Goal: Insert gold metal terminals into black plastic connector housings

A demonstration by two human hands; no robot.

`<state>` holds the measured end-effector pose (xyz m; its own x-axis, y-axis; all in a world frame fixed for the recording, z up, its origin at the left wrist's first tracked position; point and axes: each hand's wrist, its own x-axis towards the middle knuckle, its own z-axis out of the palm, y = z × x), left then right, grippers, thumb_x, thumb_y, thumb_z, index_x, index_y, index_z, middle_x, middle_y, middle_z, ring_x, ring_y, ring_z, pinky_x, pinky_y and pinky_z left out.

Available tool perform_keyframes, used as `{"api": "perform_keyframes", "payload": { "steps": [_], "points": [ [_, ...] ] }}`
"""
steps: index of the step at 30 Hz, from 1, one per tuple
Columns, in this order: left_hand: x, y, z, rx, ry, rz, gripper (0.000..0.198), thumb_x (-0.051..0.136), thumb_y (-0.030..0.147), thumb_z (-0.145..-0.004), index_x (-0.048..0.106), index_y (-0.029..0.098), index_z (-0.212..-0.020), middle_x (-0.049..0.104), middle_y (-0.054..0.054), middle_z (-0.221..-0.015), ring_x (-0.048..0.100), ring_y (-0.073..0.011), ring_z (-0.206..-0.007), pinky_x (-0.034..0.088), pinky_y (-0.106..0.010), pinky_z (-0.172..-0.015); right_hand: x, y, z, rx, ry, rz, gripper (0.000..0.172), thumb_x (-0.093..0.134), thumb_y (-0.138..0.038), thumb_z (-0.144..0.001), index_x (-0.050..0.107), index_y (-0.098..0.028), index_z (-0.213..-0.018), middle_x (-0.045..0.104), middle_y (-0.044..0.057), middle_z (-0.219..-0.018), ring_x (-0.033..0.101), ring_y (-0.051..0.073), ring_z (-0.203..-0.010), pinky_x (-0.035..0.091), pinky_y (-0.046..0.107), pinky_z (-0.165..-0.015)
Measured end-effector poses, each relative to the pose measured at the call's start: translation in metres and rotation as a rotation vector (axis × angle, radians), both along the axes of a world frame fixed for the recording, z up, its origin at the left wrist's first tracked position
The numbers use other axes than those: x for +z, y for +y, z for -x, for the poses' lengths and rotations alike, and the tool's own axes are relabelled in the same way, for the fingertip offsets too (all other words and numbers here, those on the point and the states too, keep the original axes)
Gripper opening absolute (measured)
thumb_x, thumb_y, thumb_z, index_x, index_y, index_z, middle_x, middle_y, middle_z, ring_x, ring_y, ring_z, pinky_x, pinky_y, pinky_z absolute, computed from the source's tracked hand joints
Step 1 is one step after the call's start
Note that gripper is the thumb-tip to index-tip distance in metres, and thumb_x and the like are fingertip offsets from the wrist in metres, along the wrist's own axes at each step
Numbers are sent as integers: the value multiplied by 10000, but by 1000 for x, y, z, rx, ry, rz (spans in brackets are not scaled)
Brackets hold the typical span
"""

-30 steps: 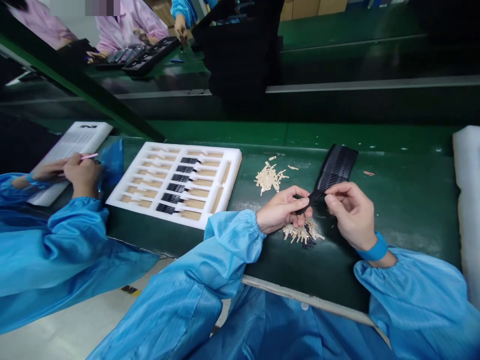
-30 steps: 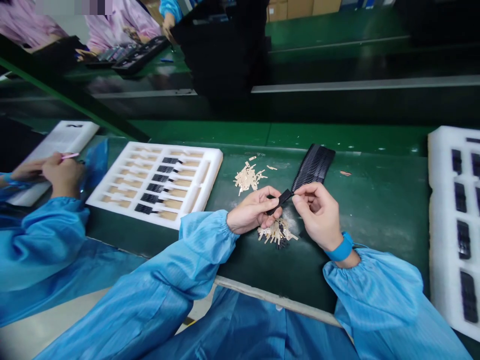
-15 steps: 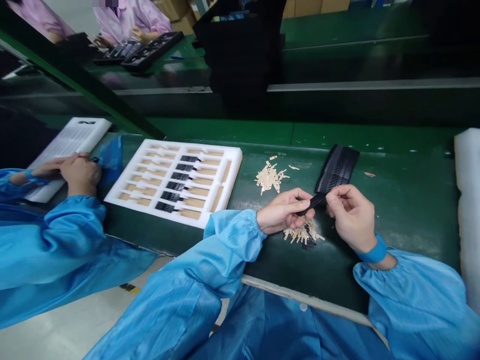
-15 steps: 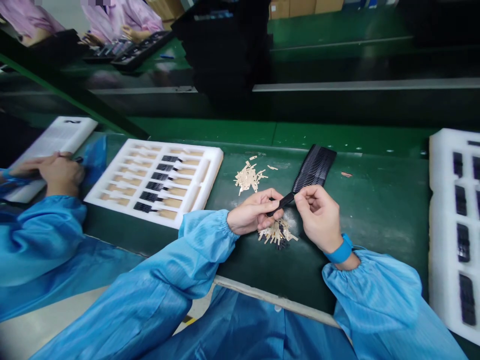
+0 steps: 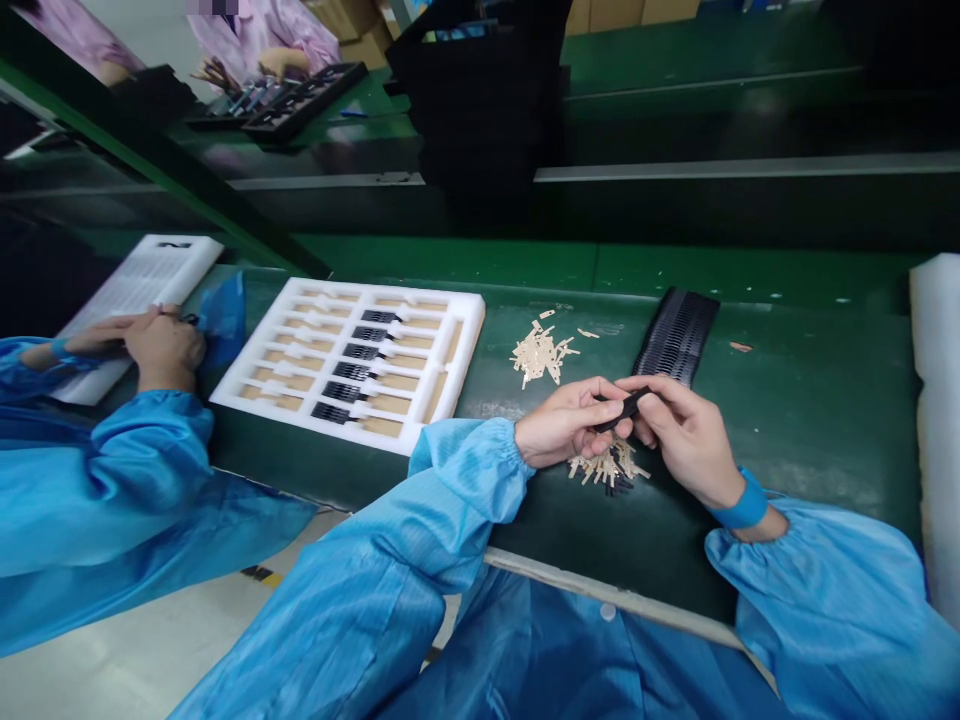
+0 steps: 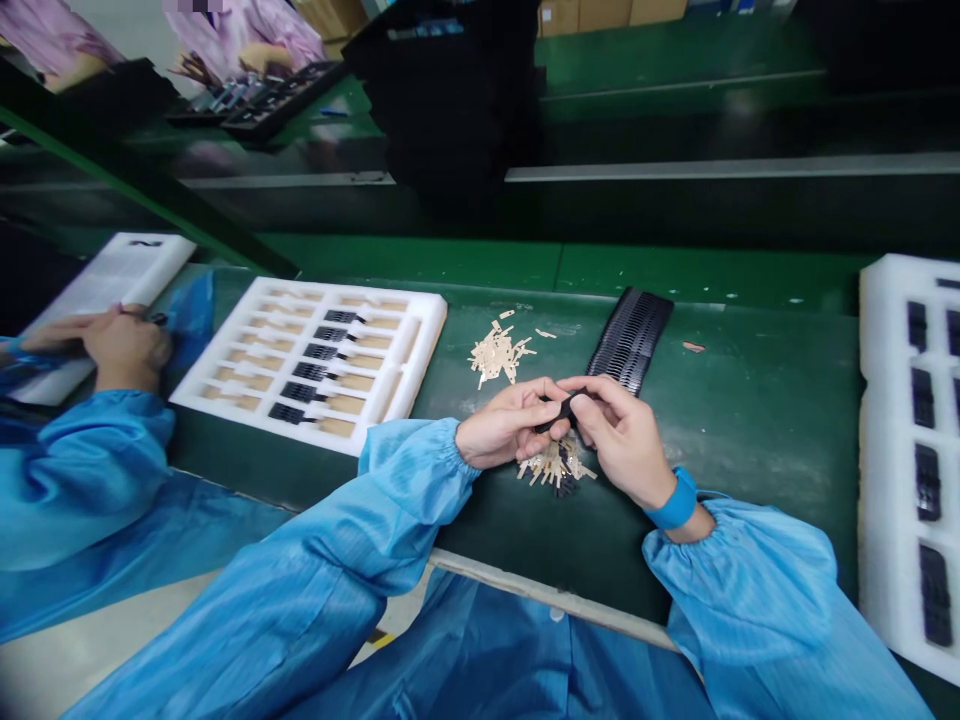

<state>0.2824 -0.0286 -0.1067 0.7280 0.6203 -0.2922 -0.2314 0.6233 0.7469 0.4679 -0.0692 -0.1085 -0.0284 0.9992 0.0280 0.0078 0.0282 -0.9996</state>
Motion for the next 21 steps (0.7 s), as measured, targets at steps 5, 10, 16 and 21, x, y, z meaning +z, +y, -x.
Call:
{"api": "perform_keyframes", "payload": {
  "steps": [5,10,16,21],
  "points": [
    [3,-2,2,-75,-56,20,471,833,482,-827,523,186,-1022,649,32,-747,478,-27,-418,316,-146,-384,0,-8,4,93,263,112,375,706,-599,-911,691,-230,-979,608,-5,-676,465,117,-484,395,284,-488],
    [0,-1,4,-139,-101,-18,471,826,494,-834,551,163,-1025,669,12,-763,491,-30,-412,308,-150,-362,6,-6,4,128,396,196,349,711,-555,-912,711,-212,-843,522,-23,-641,456,106,-461,382,279,-483],
    [-3,-3,0,6,-43,-66,400,779,449,-885,521,180,-1029,688,21,-787,503,-26,-422,354,-151,-391,0,-4,3,49,99,69,427,628,-616,-962,732,-216,-1071,648,19,-672,522,149,-532,455,293,-510],
    [-2,-6,-6,104,114,-210,402,709,504,-914,506,188,-1059,661,53,-724,500,-37,-394,348,-162,-379,-1,-3,1,-48,-203,-99,378,764,-484,-898,736,-227,-1173,696,43,-889,626,154,-659,546,294,-610]
  ]
}}
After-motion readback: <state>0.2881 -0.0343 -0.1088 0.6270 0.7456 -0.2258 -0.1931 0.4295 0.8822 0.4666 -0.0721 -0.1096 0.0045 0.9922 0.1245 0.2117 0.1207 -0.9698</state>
